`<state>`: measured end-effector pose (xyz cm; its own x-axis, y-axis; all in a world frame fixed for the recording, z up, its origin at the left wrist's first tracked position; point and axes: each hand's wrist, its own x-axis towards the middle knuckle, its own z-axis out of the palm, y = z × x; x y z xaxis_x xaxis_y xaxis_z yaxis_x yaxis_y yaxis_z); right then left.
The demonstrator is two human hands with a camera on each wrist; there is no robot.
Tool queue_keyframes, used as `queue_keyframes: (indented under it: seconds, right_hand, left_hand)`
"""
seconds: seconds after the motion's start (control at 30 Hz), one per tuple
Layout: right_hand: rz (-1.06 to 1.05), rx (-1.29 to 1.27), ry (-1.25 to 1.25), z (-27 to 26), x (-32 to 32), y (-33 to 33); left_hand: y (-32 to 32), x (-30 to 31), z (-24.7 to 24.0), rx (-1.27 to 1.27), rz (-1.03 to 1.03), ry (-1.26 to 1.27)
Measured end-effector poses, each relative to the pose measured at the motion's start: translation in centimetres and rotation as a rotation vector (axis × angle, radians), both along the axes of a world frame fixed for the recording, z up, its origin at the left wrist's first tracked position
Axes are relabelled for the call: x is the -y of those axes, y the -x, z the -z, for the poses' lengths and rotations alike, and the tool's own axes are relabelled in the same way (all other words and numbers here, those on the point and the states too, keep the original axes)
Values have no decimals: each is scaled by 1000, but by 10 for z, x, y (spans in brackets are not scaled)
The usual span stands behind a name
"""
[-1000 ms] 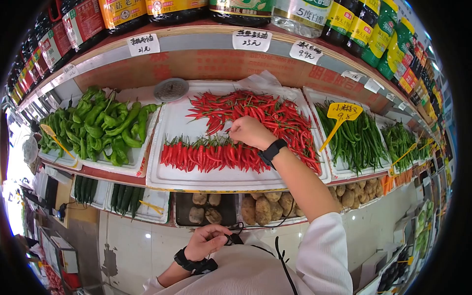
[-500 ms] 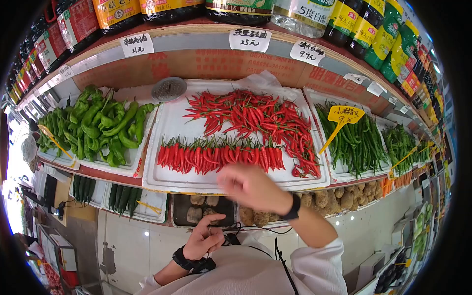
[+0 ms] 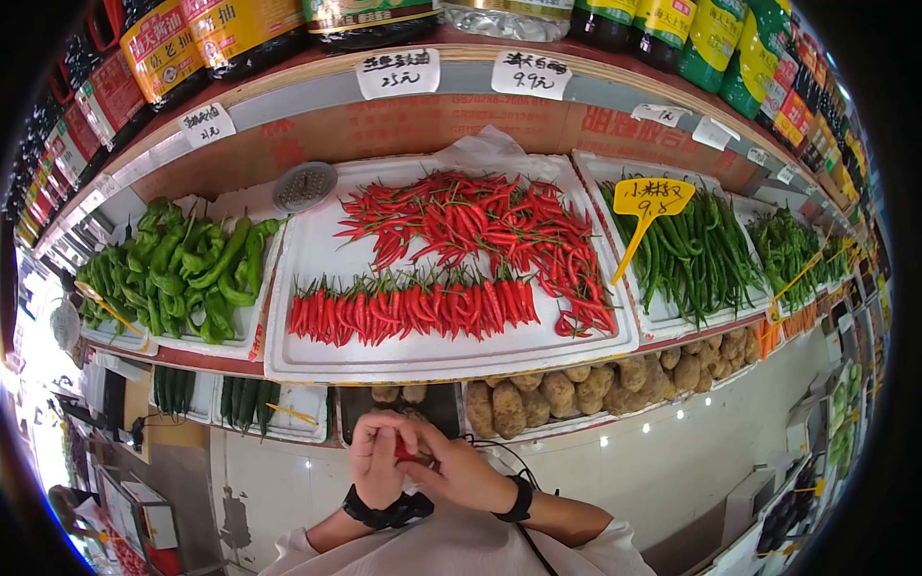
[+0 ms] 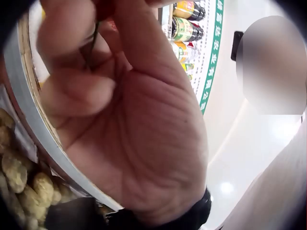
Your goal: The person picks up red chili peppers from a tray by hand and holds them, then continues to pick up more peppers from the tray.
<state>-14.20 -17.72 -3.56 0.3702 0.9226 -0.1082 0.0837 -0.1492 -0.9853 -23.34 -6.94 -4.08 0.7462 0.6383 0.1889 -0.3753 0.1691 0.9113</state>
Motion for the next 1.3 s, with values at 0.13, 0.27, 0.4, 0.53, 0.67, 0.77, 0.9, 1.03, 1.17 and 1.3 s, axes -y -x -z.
queue_keyframes:
  seconds: [0.13,0.27,0.4,0.53,0.67,0.77,0.9,1.03,1.17,1.3]
  right_hand:
    - [-36,63,4,5,5,-11]
    - [42,-76,-41,9,11,-12]
    - [134,-349,-71,-1,17,-24]
    - [51,-397,-158,-2,19,-31]
    - [58,-447,-190,-1,20,-34]
    - [106,-440,-214,4,26,-43]
    - [98,-453,-193,-1,37,-46]
    - [-5,-376,-189,5,43,-51]
    - [-60,-345,-247,9,49,-58]
    - [-68,-339,-268,24,50,-67]
  left_hand:
    - [-6,6,-9,-100,67,-164]
    - [-11,1,-13,-151,22,-328]
    - [-7,-21,-4,-184,68,-550]
    - [-9,-22,-11,-235,122,-410]
    - [-14,-23,-18,-293,172,-198]
    - [-27,-48,-50,-384,44,-255]
    - [-64,-84,-75,-472,-49,-493]
    - [-104,-107,-77,-703,17,-780]
    - [-130,-114,-73,-914,-25,-1079]
    - [-145,-121,-66,-1026,-122,-1125]
